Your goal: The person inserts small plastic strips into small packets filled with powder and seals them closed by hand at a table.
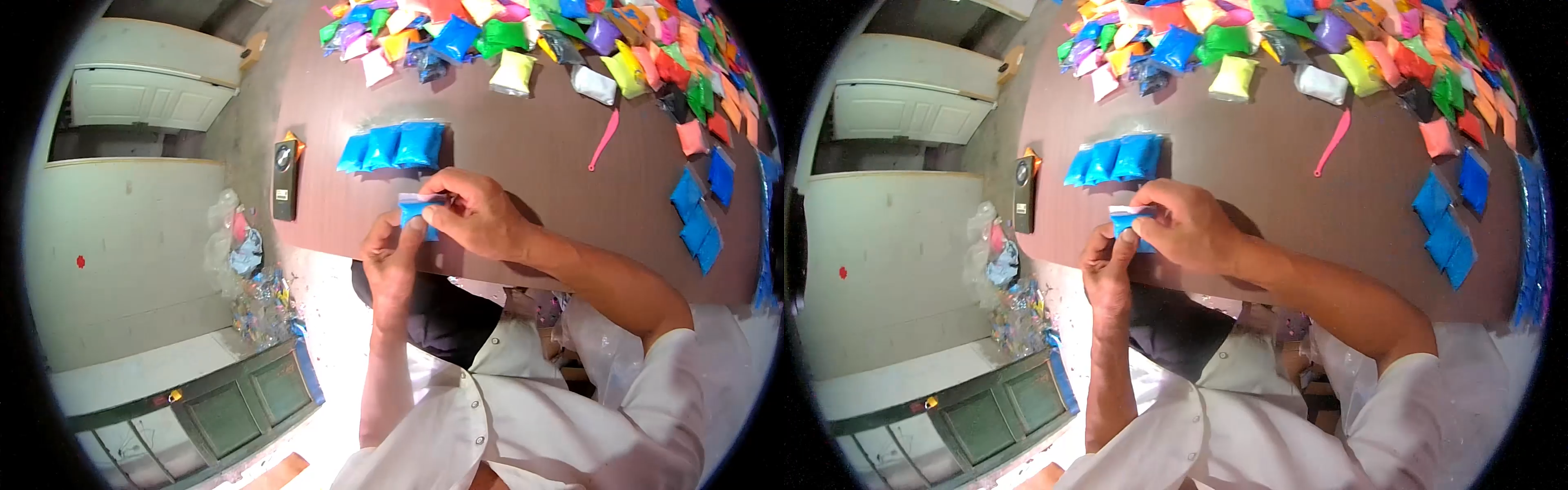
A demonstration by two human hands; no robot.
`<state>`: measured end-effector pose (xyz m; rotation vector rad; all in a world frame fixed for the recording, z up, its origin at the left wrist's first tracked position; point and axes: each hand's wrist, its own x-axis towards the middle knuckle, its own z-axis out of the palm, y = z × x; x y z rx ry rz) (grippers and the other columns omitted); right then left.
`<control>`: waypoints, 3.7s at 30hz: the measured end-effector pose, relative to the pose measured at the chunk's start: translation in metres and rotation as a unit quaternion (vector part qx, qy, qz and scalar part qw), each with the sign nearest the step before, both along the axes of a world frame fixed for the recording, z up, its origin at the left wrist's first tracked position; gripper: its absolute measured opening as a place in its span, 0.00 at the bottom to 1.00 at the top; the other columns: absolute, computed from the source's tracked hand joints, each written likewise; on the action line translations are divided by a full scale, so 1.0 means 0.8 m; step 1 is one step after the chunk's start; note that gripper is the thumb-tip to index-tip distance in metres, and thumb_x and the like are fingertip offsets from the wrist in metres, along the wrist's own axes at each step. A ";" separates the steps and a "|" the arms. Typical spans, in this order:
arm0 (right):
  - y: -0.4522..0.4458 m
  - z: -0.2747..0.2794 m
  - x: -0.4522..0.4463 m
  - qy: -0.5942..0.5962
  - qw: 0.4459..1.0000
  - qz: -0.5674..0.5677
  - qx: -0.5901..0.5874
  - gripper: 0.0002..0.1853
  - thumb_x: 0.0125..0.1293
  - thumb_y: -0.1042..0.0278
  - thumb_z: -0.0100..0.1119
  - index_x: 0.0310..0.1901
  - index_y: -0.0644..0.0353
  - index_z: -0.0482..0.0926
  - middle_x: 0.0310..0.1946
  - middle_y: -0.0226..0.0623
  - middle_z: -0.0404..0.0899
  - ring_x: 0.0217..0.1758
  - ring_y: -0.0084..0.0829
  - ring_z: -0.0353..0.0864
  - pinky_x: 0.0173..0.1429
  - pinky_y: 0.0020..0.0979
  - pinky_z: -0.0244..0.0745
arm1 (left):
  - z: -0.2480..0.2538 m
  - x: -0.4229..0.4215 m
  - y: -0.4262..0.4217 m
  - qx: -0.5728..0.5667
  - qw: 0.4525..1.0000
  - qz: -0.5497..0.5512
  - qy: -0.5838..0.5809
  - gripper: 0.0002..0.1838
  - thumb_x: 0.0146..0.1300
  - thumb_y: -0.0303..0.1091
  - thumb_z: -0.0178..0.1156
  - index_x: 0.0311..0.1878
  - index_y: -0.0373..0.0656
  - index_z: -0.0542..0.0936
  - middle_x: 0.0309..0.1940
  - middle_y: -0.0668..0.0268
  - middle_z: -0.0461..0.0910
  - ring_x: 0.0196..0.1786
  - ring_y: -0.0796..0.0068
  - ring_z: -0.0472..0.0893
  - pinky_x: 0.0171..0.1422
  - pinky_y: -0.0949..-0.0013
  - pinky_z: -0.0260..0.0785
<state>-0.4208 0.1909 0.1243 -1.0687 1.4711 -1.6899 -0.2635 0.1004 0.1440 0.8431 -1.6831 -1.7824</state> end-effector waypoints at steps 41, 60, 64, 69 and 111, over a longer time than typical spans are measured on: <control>0.004 0.001 0.002 -0.099 0.993 0.058 -0.015 0.09 0.67 0.73 0.62 0.47 0.65 0.81 0.36 0.30 0.81 0.34 0.16 0.78 0.38 0.24 0.75 | -0.009 0.188 -0.070 -0.026 0.916 0.398 -0.033 0.18 0.75 0.36 0.61 0.61 0.37 0.79 0.60 0.60 0.80 0.51 0.70 0.79 0.54 0.67 0.72; 0.003 0.001 0.001 -0.089 0.994 0.068 0.015 0.08 0.65 0.74 0.63 0.45 0.65 0.80 0.33 0.27 0.78 0.30 0.14 0.75 0.34 0.23 0.72 | -0.040 0.205 -0.089 0.240 0.914 0.291 0.151 0.59 0.72 0.78 0.44 0.80 0.25 0.56 0.79 0.40 0.60 0.80 0.46 0.63 0.84 0.50 0.59; 0.003 0.003 0.000 -0.086 0.993 0.076 0.019 0.08 0.65 0.74 0.63 0.44 0.65 0.80 0.32 0.27 0.78 0.29 0.13 0.74 0.33 0.24 0.70 | -0.037 0.198 -0.089 0.257 0.903 0.270 0.213 0.61 0.68 0.79 0.51 0.78 0.23 0.58 0.79 0.39 0.58 0.82 0.46 0.59 0.85 0.49 0.57; 0.005 0.006 -0.001 -0.078 0.994 0.075 0.011 0.07 0.66 0.74 0.63 0.44 0.65 0.81 0.32 0.27 0.78 0.29 0.13 0.74 0.33 0.24 0.70 | -0.030 0.195 -0.084 0.196 0.927 0.297 0.115 0.44 0.72 0.69 0.58 0.62 0.28 0.78 0.65 0.46 0.79 0.68 0.54 0.78 0.73 0.54 0.73; 0.007 0.013 -0.003 -0.031 0.996 0.077 0.023 0.09 0.64 0.70 0.64 0.44 0.64 0.83 0.36 0.33 0.84 0.33 0.21 0.80 0.39 0.27 0.78 | 0.038 0.120 -0.039 0.081 0.943 0.298 0.124 0.27 0.74 0.40 0.63 0.19 0.53 0.60 0.13 0.76 0.55 0.16 0.83 0.49 0.20 0.72 0.44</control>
